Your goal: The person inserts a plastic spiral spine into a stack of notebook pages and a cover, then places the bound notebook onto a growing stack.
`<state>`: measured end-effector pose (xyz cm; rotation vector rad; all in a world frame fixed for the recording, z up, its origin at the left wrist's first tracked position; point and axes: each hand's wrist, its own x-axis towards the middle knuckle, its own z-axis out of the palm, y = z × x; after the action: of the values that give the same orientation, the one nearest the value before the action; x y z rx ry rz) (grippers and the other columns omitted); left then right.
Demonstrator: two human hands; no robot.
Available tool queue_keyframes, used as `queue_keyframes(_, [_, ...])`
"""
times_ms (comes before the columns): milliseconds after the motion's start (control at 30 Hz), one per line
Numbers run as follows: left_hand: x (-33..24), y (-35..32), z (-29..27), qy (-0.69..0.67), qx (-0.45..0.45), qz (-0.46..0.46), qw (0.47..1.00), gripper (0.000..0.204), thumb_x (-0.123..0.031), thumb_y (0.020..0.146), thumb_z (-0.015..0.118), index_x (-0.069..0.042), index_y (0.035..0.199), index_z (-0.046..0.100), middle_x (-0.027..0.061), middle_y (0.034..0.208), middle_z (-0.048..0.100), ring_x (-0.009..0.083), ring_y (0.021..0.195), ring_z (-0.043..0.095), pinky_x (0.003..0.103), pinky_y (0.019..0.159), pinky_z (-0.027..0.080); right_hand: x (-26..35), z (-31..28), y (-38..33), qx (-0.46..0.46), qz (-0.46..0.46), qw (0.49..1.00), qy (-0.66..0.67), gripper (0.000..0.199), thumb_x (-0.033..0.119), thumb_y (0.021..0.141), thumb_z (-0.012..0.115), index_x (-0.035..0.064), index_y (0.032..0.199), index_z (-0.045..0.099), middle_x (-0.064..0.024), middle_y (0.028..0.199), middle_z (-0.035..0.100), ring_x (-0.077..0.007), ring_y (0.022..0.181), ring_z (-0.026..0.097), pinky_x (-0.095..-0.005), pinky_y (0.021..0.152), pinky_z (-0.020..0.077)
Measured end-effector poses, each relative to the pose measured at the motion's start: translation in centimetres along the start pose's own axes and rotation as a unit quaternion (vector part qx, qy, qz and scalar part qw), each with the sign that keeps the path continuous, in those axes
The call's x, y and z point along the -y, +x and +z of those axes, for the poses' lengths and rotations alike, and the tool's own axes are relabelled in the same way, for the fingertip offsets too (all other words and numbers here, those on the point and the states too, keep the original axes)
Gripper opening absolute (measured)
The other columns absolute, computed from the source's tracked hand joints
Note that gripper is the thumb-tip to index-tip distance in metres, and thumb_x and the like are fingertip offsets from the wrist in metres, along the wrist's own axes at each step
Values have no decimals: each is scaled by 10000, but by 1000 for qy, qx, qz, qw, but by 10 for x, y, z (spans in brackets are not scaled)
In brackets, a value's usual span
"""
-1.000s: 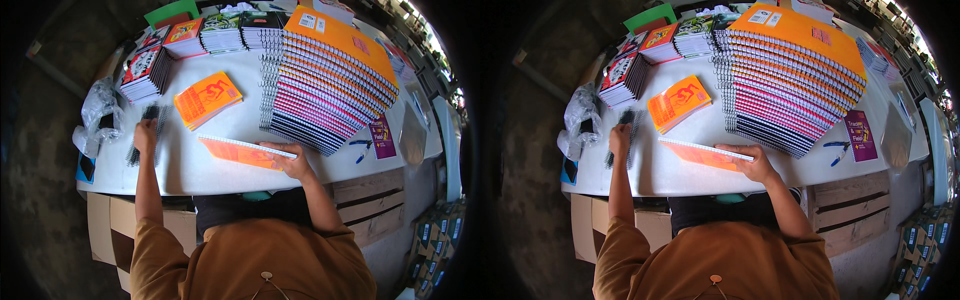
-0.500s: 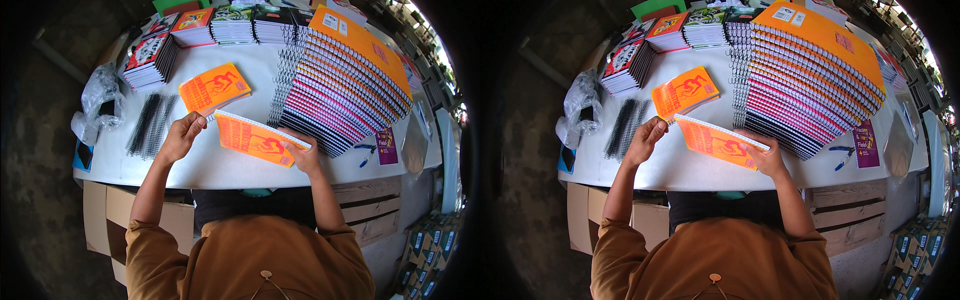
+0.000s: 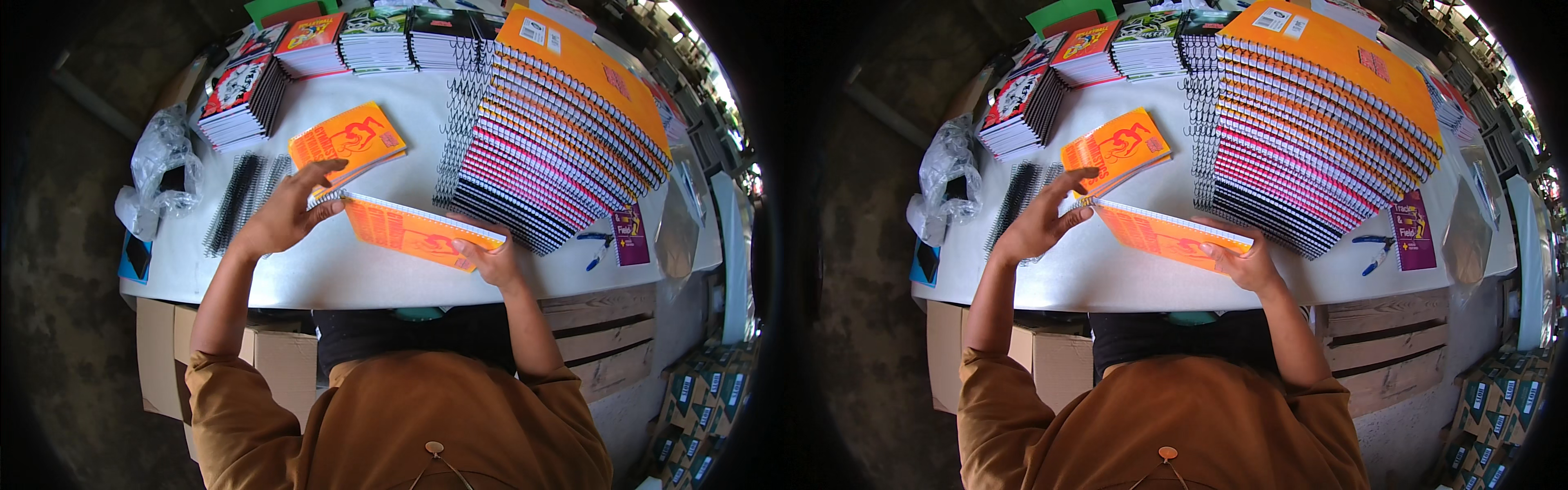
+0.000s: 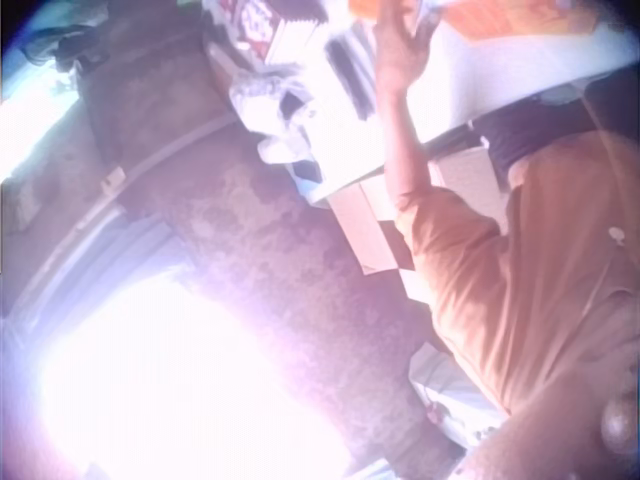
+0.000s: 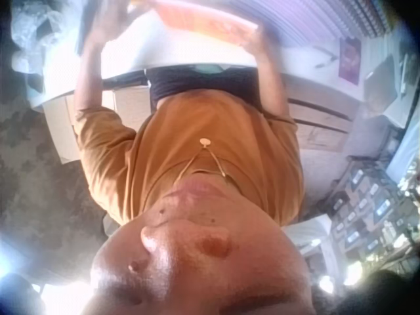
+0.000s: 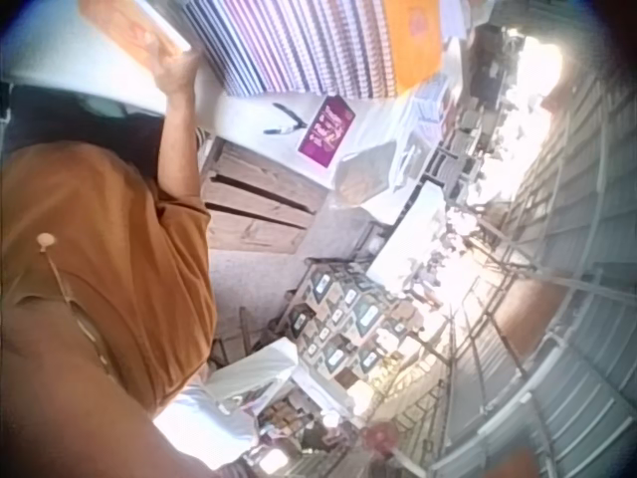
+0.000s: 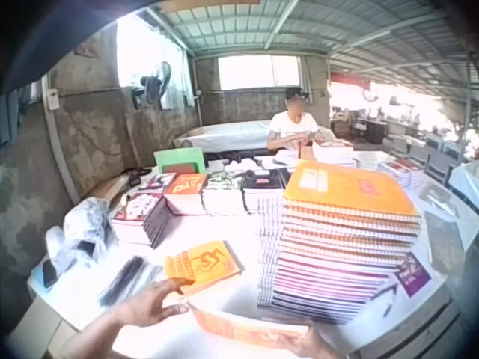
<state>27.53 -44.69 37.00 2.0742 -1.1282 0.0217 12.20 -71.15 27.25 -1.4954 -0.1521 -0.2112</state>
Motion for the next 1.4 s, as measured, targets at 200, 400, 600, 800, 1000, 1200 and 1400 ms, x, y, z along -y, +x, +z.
queue_keyframes(200, [-32,9,-1,268,61,8,962,208,-162,725,701,-57,878,607,102,898,617,226,926,567,331,878,367,1,4,1,35,-106,988,-108,431,-95,708,579,29,1120,598,-122,1065,634,-184,951,623,-265,823,489])
queue_keyframes(400, [-30,1,4,341,37,71,937,346,-241,662,748,-90,906,555,116,1092,529,292,1083,460,405,903,327,2,12,-2,30,-168,967,-187,485,-154,677,528,40,1116,601,-115,1094,617,-244,1022,595,-309,885,481])
queue_keyframes(600, [53,-99,101,377,3,121,918,1082,-763,705,399,75,1356,190,309,1385,222,447,1330,94,624,997,-61,-6,31,-14,-6,-202,964,-170,425,-115,700,559,17,1103,600,-129,1070,624,-258,972,618,-314,814,513])
queue_keyframes(800, [46,-43,60,348,-318,113,875,1096,-775,740,304,73,1382,39,369,1396,-42,468,1312,-124,589,998,-135,-9,41,-15,16,-277,935,-222,373,-25,722,614,6,1093,599,-125,1050,634,-254,947,629,-313,776,526])
queue_keyframes(1000, [30,-58,69,349,-336,261,835,906,-671,836,282,67,1356,200,285,1410,127,452,1313,117,567,1045,2,-4,39,-17,-1,-311,913,-266,384,-18,725,609,11,1108,596,-135,1065,626,-254,934,633,-306,772,526])
queue_keyframes(1200, [38,-93,121,235,-120,231,936,1150,-792,633,470,-29,1407,92,271,1444,41,463,1325,21,630,1010,17,-3,39,-18,-19,-304,917,-259,407,-32,704,622,10,1108,597,-145,1067,623,-267,947,628,-315,779,523])
queue_keyframes(1400, [60,-83,112,242,-242,222,913,1134,-765,668,461,86,1358,167,304,1421,91,469,1310,102,637,1010,41,2,55,-22,28,-298,926,-231,403,-40,714,599,18,1113,597,-140,1076,620,-269,954,625,-320,780,520])
